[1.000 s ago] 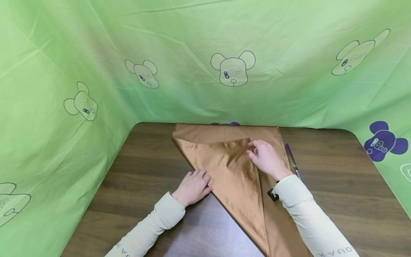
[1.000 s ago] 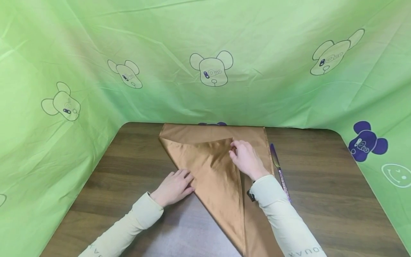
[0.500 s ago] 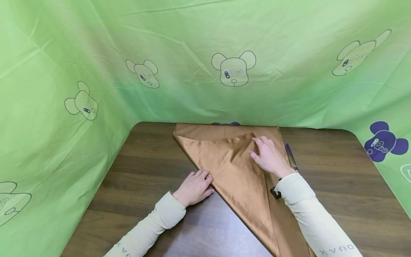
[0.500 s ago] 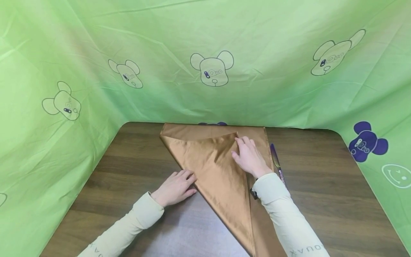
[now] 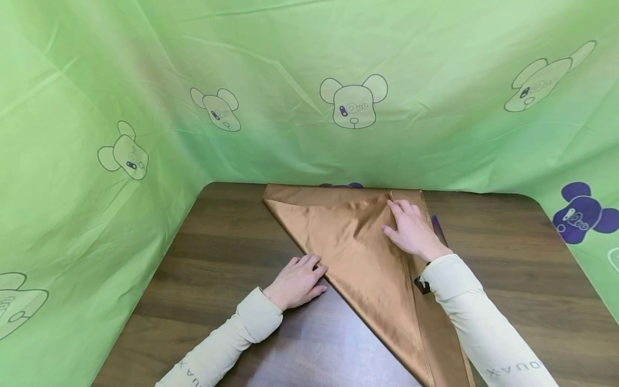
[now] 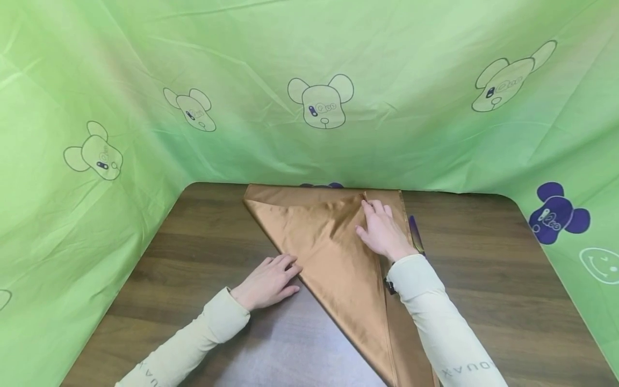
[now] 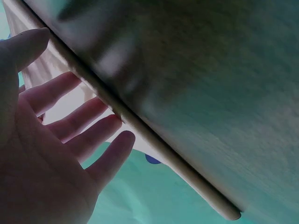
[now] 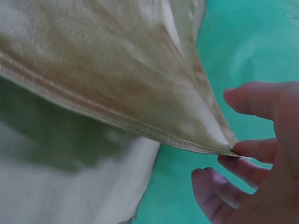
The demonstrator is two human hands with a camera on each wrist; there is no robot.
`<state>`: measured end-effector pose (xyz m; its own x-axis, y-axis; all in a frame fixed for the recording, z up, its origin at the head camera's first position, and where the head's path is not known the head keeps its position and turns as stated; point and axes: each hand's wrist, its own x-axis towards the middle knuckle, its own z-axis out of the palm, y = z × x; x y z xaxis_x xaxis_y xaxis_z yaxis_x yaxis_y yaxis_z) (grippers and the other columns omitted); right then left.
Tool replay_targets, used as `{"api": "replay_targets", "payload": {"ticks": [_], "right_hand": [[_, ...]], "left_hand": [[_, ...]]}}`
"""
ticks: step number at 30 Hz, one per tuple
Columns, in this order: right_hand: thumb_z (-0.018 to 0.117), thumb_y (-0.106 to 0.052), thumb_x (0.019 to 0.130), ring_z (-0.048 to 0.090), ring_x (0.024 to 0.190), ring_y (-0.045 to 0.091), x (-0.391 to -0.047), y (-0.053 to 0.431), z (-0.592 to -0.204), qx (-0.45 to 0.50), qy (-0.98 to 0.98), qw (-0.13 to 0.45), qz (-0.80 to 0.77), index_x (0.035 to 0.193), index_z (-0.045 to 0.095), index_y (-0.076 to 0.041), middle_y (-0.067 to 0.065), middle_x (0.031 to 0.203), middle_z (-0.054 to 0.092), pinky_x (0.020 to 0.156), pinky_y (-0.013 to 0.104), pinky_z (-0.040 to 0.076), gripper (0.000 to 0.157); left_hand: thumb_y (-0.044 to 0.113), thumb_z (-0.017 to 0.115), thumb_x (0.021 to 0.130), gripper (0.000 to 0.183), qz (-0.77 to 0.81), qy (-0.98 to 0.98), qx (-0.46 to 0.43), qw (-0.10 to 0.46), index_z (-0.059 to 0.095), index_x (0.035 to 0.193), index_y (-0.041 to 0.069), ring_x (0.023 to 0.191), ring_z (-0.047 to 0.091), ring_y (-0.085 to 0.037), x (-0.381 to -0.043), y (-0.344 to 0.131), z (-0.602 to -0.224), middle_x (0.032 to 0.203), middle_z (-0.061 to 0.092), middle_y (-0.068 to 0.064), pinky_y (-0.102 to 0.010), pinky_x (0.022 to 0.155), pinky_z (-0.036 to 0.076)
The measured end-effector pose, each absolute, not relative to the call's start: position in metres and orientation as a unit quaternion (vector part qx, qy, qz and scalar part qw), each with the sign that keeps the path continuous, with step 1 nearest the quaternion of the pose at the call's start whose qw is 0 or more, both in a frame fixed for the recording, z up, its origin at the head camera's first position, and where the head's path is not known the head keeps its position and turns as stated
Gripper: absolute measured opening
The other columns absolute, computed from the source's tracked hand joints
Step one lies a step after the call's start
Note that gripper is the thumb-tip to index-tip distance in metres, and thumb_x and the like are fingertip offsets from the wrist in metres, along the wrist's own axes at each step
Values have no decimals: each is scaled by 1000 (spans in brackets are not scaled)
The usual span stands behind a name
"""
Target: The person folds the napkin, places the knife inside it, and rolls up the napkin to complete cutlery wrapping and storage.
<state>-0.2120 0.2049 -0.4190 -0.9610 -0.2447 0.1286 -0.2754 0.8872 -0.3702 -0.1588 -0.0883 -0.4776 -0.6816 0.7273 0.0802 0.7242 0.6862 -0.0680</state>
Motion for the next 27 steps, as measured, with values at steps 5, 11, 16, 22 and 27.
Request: {"api": "replay_targets", "payload": {"ticks": [5,11,16,22,27], "right_hand": [[55,-24,84,30,116,41,-214,211,-415,128,-971,37,197,137,25,5,25,135,29,94,54,30,67],[55,-22,84,30,115,42,-216,218,-413,128,-972,46,191,137,24,7,26,135,29,96,52,29,69],[56,-21,83,28,115,43,-218,223,-411,125,-972,52,193,137,22,8,26,136,27,96,53,29,70],[55,-21,83,27,117,42,-218,227,-405,116,-972,59,195,139,20,5,24,137,26,97,53,28,71],[56,-22,83,26,118,42,-220,231,-400,109,-973,62,194,139,20,5,24,138,25,98,52,28,71]], "left_hand": [[47,53,84,47,21,-917,-396,39,52,120,18,122,42,-26,-160,-85,-478,127,47,-7,-40,88,40],[47,53,84,49,21,-917,-397,36,49,124,19,123,41,-27,-161,-82,-477,128,45,-7,-40,87,40],[47,52,85,51,25,-915,-400,32,47,127,18,125,40,-28,-161,-79,-477,131,44,-9,-41,88,40],[46,50,86,56,25,-917,-399,15,42,133,18,129,34,-29,-161,-77,-478,139,38,-12,-42,92,38],[46,49,87,57,17,-917,-399,9,39,135,19,131,32,-28,-163,-74,-477,142,34,-12,-43,93,37]]}}
